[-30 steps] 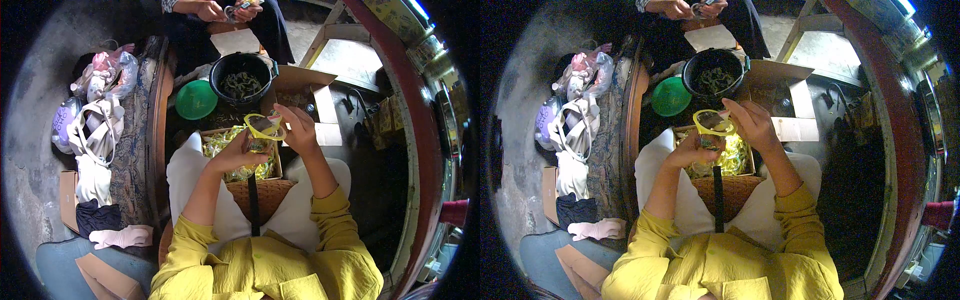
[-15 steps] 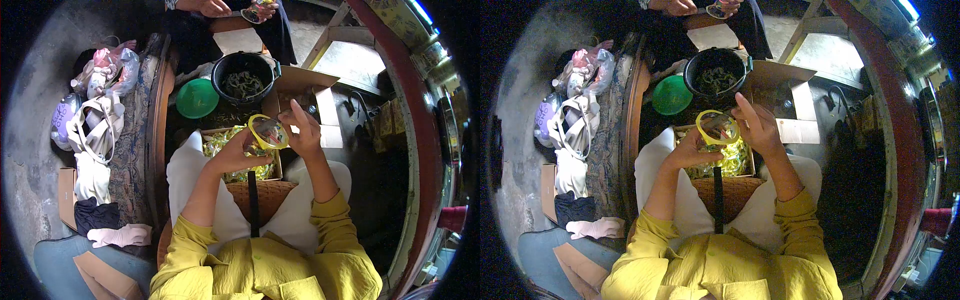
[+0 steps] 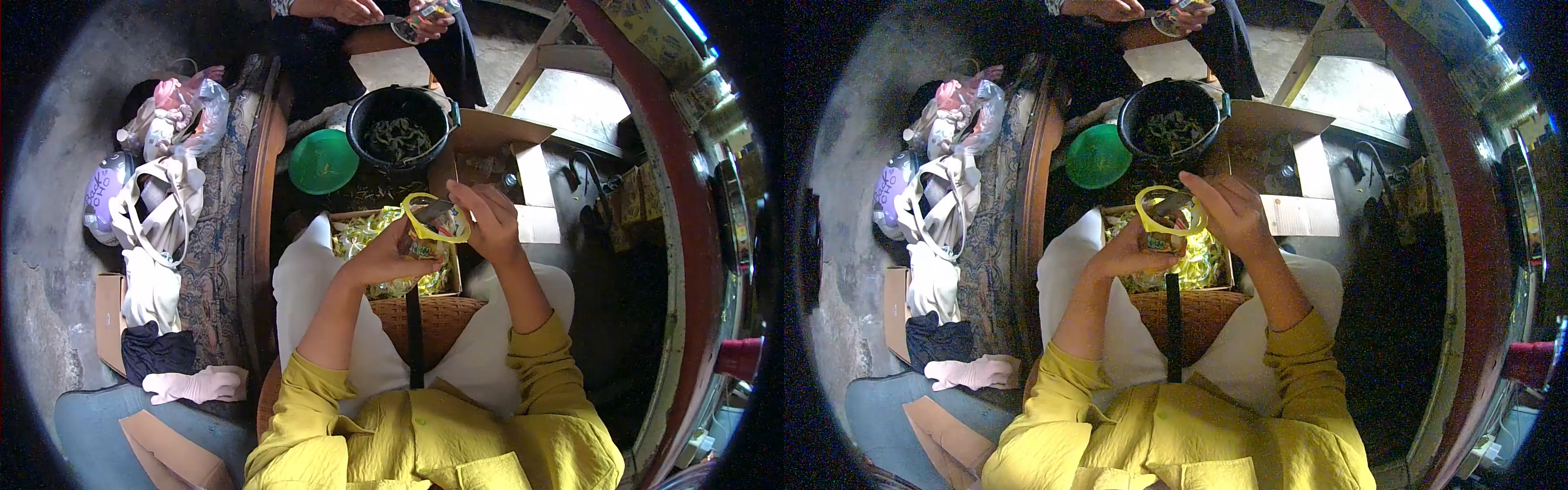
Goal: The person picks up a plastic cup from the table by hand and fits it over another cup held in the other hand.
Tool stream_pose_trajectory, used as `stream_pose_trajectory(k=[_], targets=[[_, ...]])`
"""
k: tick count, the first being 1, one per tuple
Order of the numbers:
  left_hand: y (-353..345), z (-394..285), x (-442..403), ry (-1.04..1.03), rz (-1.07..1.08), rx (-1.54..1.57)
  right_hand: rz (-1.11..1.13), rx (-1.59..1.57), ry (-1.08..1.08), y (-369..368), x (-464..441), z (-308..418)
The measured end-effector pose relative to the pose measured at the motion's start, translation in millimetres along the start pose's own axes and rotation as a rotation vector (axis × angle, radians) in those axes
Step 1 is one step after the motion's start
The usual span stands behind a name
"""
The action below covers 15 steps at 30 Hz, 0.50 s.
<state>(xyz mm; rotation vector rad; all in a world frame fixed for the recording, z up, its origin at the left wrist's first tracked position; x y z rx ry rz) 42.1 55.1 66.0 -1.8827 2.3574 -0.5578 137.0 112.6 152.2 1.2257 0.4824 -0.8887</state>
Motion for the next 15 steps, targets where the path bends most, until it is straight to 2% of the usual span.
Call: stream_pose_trajectory(k=[15], targets=[[9, 21, -3, 0.072, 0.041, -0.047, 0.002, 0.011, 0.007, -2, 0, 2]])
Point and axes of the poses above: each hand's wrist, its own x-axis away from the middle knuckle, its own y-axis out of the back of the hand, z = x × y, the point moved 8 cm from there along -x, towards the middle knuckle, and after that the axes turned 3 degrees about z, right-handed, at the moved point
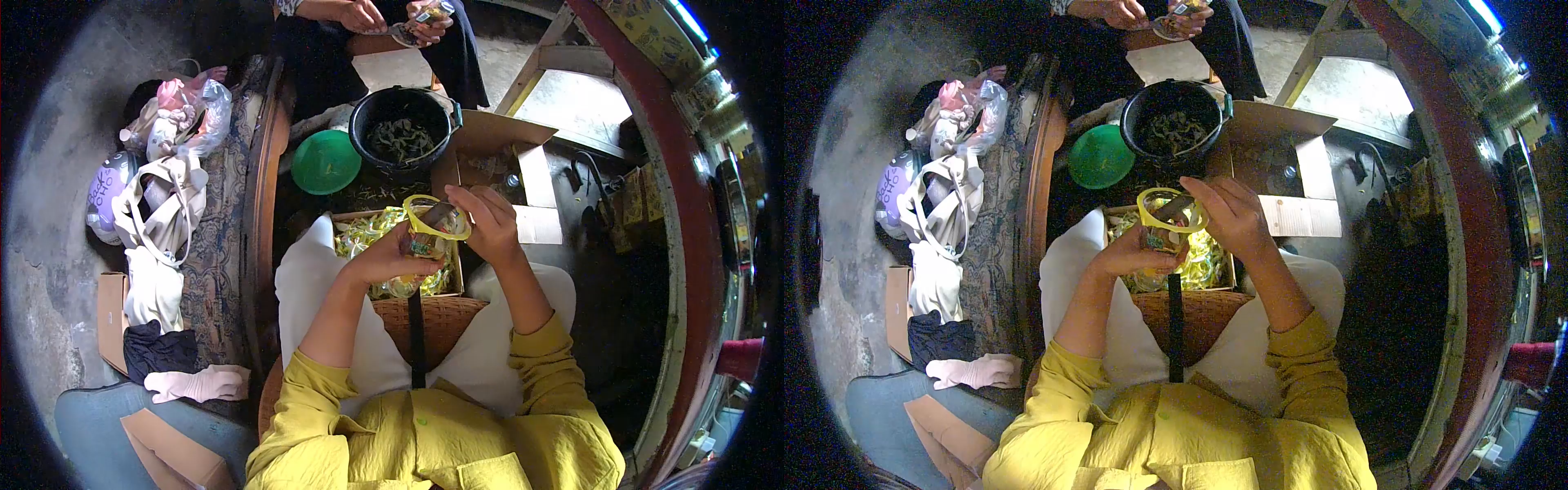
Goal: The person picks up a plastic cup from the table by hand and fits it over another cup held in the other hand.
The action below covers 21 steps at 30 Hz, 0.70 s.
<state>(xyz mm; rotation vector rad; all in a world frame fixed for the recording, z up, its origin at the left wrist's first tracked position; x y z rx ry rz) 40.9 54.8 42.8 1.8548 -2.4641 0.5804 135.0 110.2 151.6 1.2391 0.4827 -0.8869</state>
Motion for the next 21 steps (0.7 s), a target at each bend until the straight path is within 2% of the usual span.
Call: stream_pose_trajectory(k=[6, 9, 12, 15, 21], targets=[[-4, 10, -3, -0.022, 0.132, 0.187, 0.033, 0.001, -0.009, 0, -1, 1], [-15, 8, -4, -0.043, 0.270, 0.333, 0.042, -0.031, -0.020, -1, 0, 2], [-19, 6, -1, -0.045, 0.262, 0.413, 0.028, -0.060, 0.006, 0, -2, 5], [-32, -10, 3, -0.110, 0.402, 0.474, 0.040, -0.055, 0.039, 0, -2, 7], [-38, -12, 3, -0.118, 0.505, 0.506, 0.020, -0.039, 0.054, 0, 0, 9]])
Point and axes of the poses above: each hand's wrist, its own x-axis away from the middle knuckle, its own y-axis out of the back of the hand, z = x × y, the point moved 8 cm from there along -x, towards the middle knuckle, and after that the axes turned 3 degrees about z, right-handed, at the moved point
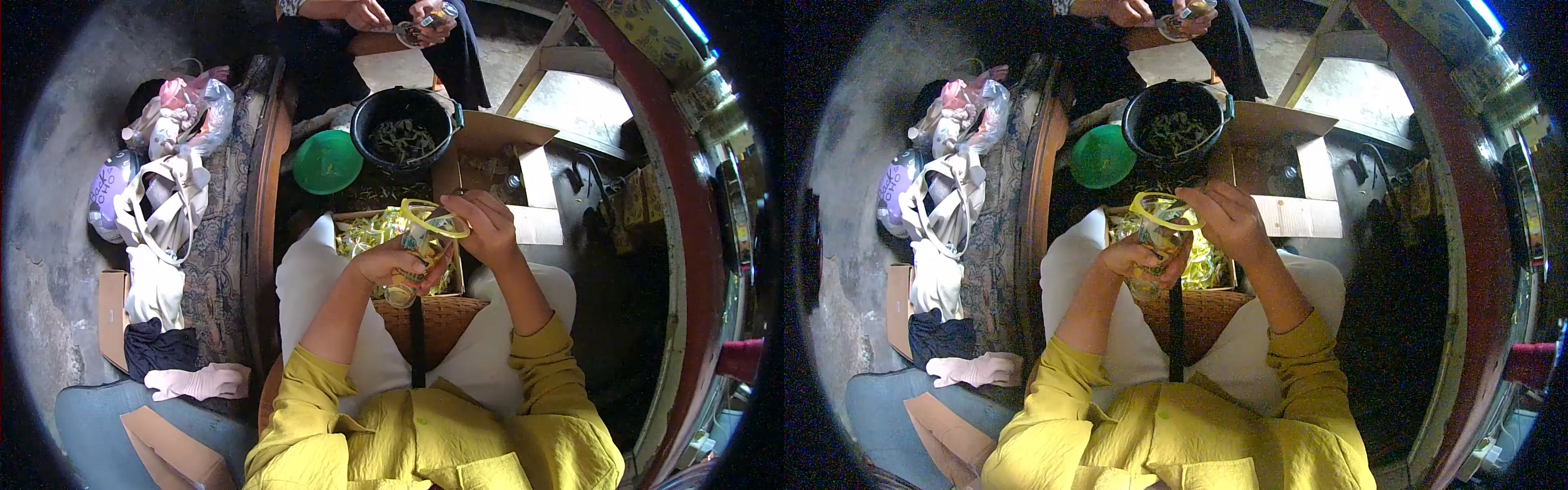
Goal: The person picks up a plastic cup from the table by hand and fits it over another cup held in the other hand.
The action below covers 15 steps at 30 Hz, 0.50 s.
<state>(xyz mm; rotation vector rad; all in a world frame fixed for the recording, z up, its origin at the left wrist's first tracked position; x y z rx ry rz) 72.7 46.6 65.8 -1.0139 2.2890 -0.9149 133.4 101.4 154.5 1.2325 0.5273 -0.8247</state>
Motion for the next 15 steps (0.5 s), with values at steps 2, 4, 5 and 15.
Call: stream_pose_trajectory(k=[2, 4, 5, 15], targets=[[-2, 2, 0, 0.002, 0.017, 0.059, -0.017, -0.010, -0.022, 0, 2, -1], [-2, 4, 0, 0.016, 0.034, 0.113, -0.007, -0.032, -0.048, -1, 1, -2], [-2, 5, 1, 0.030, 0.042, 0.137, -0.003, -0.044, -0.061, -2, 1, -3], [-20, 13, -4, 0.056, 0.279, 0.273, -0.014, -0.057, -0.022, 4, -4, 5]])
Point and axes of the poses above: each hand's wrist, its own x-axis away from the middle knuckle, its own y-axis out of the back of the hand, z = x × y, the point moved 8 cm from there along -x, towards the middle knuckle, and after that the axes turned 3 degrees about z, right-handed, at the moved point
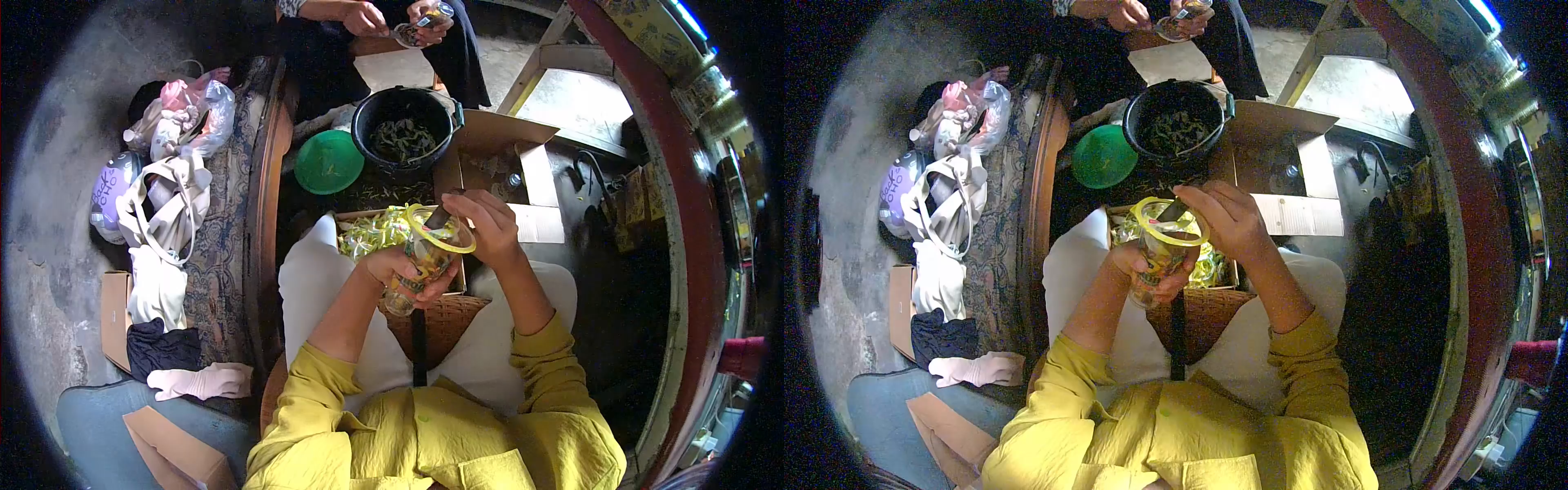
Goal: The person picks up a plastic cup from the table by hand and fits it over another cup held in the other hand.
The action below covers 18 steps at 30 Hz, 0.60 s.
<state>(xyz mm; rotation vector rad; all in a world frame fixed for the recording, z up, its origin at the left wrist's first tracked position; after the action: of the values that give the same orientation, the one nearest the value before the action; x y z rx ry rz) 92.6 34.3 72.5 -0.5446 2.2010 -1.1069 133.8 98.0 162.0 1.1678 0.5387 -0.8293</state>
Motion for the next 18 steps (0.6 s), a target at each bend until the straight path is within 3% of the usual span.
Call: stream_pose_trajectory(k=[8, 11, 15, 18], targets=[[-9, -10, 0, -0.023, 0.034, -0.021, -0.165, 0.024, 0.126, 9, 0, 4], [-3, -14, 3, -0.001, -0.027, -0.090, -0.264, 0.109, 0.039, 23, 1, -2], [-1, -20, 8, 0.004, -0.070, -0.208, -0.421, 0.167, -0.306, 42, 17, -44], [-1, -27, 15, 0.016, -0.061, -0.295, -0.237, 0.160, -0.425, 22, 28, -82]])
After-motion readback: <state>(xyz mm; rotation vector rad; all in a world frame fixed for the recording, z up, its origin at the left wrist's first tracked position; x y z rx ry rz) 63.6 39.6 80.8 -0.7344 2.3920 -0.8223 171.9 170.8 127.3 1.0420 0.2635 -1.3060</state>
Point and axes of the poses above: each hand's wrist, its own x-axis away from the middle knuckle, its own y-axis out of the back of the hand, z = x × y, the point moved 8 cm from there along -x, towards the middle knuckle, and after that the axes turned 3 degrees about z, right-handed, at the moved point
